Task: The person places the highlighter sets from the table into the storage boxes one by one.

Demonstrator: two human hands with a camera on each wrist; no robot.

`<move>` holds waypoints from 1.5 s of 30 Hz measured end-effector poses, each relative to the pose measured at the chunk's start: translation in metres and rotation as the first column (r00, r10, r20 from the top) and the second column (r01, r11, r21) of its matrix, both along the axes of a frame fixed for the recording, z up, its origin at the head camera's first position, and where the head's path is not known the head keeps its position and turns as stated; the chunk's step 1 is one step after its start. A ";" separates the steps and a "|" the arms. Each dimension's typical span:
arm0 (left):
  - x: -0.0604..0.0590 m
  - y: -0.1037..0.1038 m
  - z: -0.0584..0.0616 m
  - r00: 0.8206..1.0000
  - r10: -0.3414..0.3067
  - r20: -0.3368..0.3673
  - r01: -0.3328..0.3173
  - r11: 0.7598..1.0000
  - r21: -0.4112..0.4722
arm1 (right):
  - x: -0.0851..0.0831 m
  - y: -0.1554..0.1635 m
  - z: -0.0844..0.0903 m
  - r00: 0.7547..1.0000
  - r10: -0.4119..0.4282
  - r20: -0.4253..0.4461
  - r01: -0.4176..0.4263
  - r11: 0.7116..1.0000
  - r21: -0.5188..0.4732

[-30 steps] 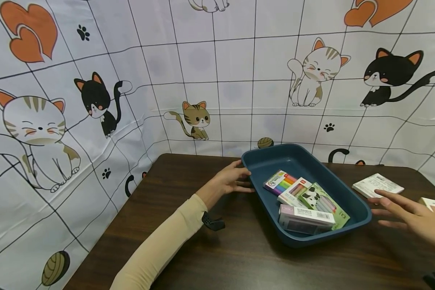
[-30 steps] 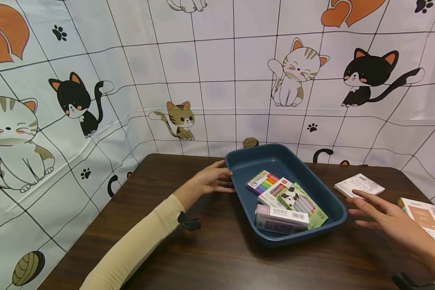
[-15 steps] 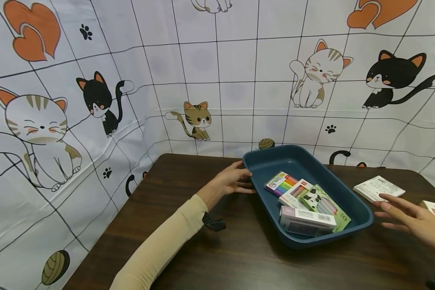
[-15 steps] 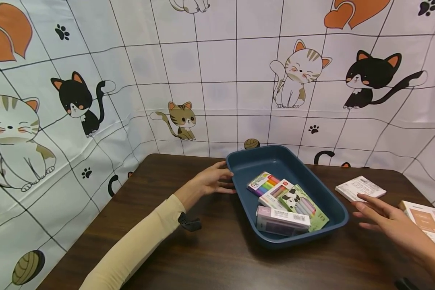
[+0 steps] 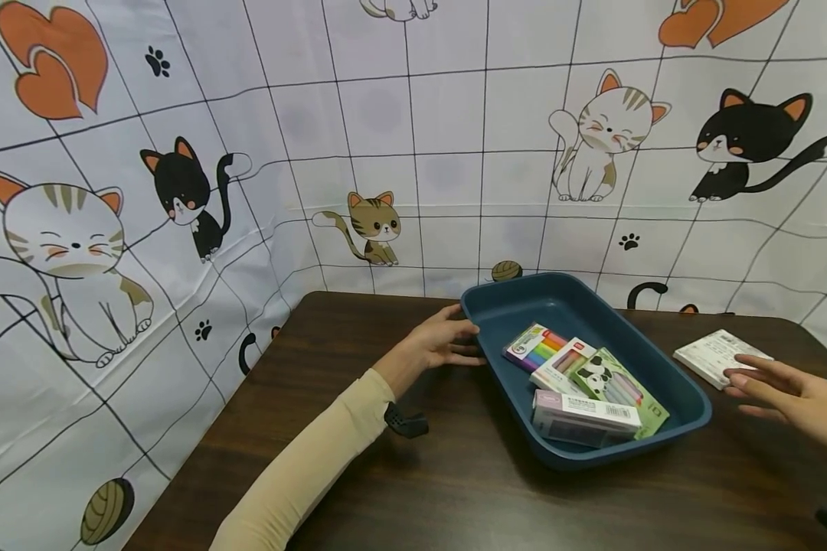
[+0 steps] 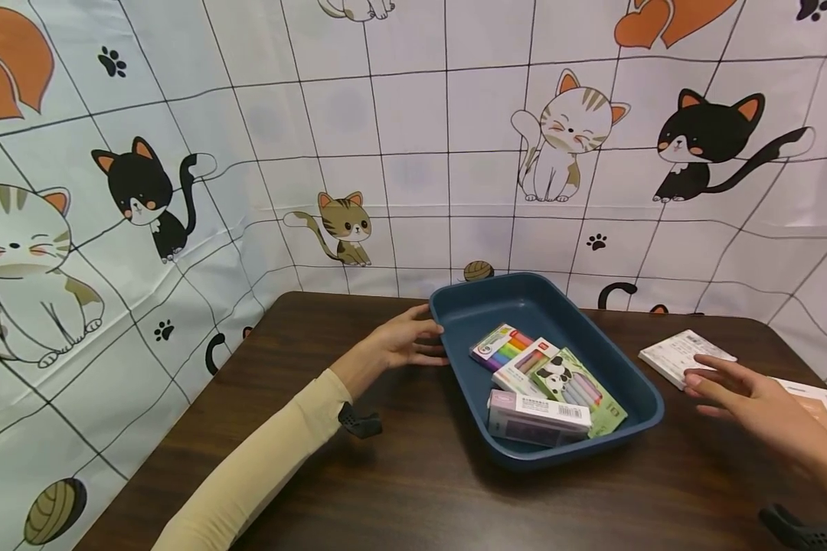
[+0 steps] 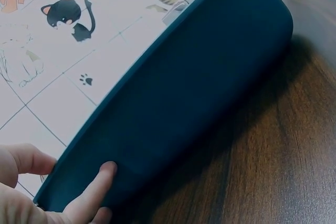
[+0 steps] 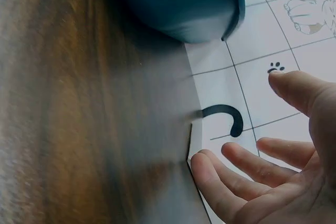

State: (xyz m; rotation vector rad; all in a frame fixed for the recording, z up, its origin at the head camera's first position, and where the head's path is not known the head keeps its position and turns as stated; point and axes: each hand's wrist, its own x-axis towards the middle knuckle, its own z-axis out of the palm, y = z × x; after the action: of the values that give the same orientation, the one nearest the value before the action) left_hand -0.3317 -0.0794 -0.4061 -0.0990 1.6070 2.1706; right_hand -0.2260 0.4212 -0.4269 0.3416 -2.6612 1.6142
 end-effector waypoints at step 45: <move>0.002 0.000 0.001 0.997 -0.044 -0.059 0.039 0.996 -0.078 | -0.030 0.022 -0.012 0.962 -0.274 0.004 0.264 0.932 0.246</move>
State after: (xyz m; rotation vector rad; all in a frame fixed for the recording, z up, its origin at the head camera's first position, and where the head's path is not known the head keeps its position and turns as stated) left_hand -0.3296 -0.0797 -0.4050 -0.0231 1.7108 2.0996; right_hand -0.2562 0.4431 -0.4391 -0.0556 -2.7883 1.2323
